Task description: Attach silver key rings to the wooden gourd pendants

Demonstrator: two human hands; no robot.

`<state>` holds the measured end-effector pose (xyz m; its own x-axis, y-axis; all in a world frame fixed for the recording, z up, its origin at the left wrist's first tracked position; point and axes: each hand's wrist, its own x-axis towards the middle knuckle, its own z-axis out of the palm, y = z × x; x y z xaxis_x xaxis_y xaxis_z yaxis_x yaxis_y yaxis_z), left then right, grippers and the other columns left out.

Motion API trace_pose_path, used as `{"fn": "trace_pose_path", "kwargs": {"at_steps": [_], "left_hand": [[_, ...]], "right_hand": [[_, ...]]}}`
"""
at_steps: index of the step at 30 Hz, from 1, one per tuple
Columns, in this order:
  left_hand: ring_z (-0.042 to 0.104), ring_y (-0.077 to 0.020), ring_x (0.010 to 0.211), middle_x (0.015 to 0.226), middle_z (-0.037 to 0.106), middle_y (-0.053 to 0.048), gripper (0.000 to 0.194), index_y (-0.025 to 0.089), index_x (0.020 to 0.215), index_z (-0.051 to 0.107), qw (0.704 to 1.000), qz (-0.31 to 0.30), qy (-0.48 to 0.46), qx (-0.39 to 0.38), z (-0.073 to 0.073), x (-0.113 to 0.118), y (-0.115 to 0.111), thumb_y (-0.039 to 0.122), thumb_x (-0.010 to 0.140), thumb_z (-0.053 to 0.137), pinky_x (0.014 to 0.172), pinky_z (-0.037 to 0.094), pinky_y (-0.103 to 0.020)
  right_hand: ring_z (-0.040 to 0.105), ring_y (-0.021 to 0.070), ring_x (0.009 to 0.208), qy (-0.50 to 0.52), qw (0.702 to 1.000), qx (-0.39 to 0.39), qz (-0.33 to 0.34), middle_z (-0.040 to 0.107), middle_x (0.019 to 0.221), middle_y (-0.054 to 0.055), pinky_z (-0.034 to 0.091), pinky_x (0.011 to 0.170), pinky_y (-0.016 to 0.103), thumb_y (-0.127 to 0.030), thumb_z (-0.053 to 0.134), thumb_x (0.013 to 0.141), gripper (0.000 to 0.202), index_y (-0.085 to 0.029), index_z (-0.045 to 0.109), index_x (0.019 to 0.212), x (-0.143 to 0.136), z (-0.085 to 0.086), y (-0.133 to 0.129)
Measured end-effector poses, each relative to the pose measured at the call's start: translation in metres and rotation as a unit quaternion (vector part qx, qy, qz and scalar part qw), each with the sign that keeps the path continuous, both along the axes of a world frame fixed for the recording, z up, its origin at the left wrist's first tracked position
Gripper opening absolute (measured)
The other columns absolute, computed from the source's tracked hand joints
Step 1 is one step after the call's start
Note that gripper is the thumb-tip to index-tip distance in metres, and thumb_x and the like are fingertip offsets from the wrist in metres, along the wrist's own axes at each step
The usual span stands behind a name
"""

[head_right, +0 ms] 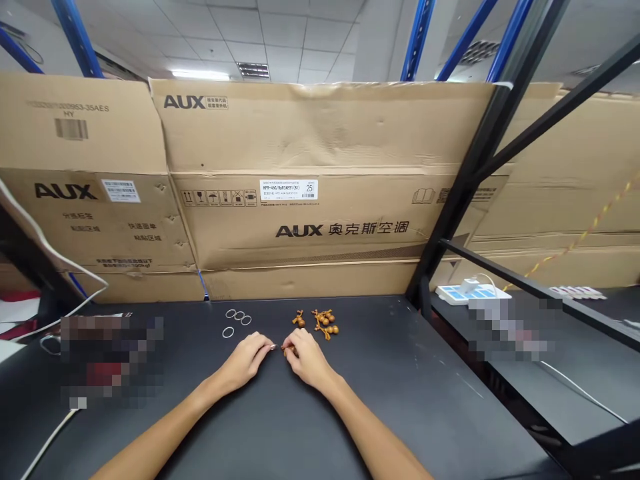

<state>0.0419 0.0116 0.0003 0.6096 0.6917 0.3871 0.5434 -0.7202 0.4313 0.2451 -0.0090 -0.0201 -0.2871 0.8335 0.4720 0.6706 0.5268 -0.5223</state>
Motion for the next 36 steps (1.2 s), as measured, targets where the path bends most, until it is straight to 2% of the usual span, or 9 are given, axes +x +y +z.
{"fn": "trace_pose_path", "kwargs": {"at_steps": [10, 18, 22, 36], "left_hand": [[0.056, -0.0186, 0.079, 0.083, 0.063, -0.003, 0.030, 0.021, 0.087, 0.061, 1.000, 0.002, 0.000, -0.010, 0.000, 0.002, -0.002, 0.031, 0.098, 0.035, 0.077, 0.045, -0.033], [0.056, -0.0186, 0.080, 0.085, 0.064, -0.004, 0.027, 0.020, 0.086, 0.059, 1.000, -0.009, 0.009, 0.003, 0.003, 0.003, -0.007, 0.028, 0.097, 0.036, 0.079, 0.044, -0.033], [0.056, -0.0178, 0.079, 0.085, 0.064, -0.002, 0.024, 0.020, 0.085, 0.059, 1.000, -0.005, 0.010, -0.002, 0.005, 0.003, -0.008, 0.025, 0.097, 0.038, 0.079, 0.043, -0.032], [0.056, -0.0176, 0.078, 0.081, 0.063, -0.003, 0.027, 0.020, 0.083, 0.061, 0.999, -0.002, -0.011, -0.048, 0.004, 0.003, -0.006, 0.030, 0.096, 0.039, 0.076, 0.042, -0.030]], "right_hand": [[0.057, 0.0139, 0.070, 0.087, 0.995, -0.042, 0.040, 0.061, 0.080, 0.002, 0.046, 0.063, 0.024, -0.017, 0.048, 0.086, 0.010, -0.020, 0.058, 0.083, -0.003, 0.006, -0.004], [0.058, 0.0135, 0.066, 0.150, 0.987, -0.043, 0.033, 0.061, 0.076, 0.001, 0.048, 0.063, 0.025, -0.023, 0.049, 0.086, 0.010, -0.019, 0.057, 0.082, -0.006, 0.011, -0.006], [0.058, 0.0136, 0.066, 0.151, 0.987, -0.043, 0.033, 0.061, 0.076, 0.002, 0.048, 0.064, 0.025, -0.024, 0.049, 0.086, 0.011, -0.019, 0.058, 0.082, -0.007, 0.011, -0.006], [0.056, 0.0129, 0.065, 0.144, 0.988, -0.042, 0.044, 0.059, 0.075, 0.001, 0.046, 0.061, 0.025, -0.023, 0.052, 0.086, 0.010, -0.019, 0.059, 0.081, -0.007, 0.005, -0.003]]}}
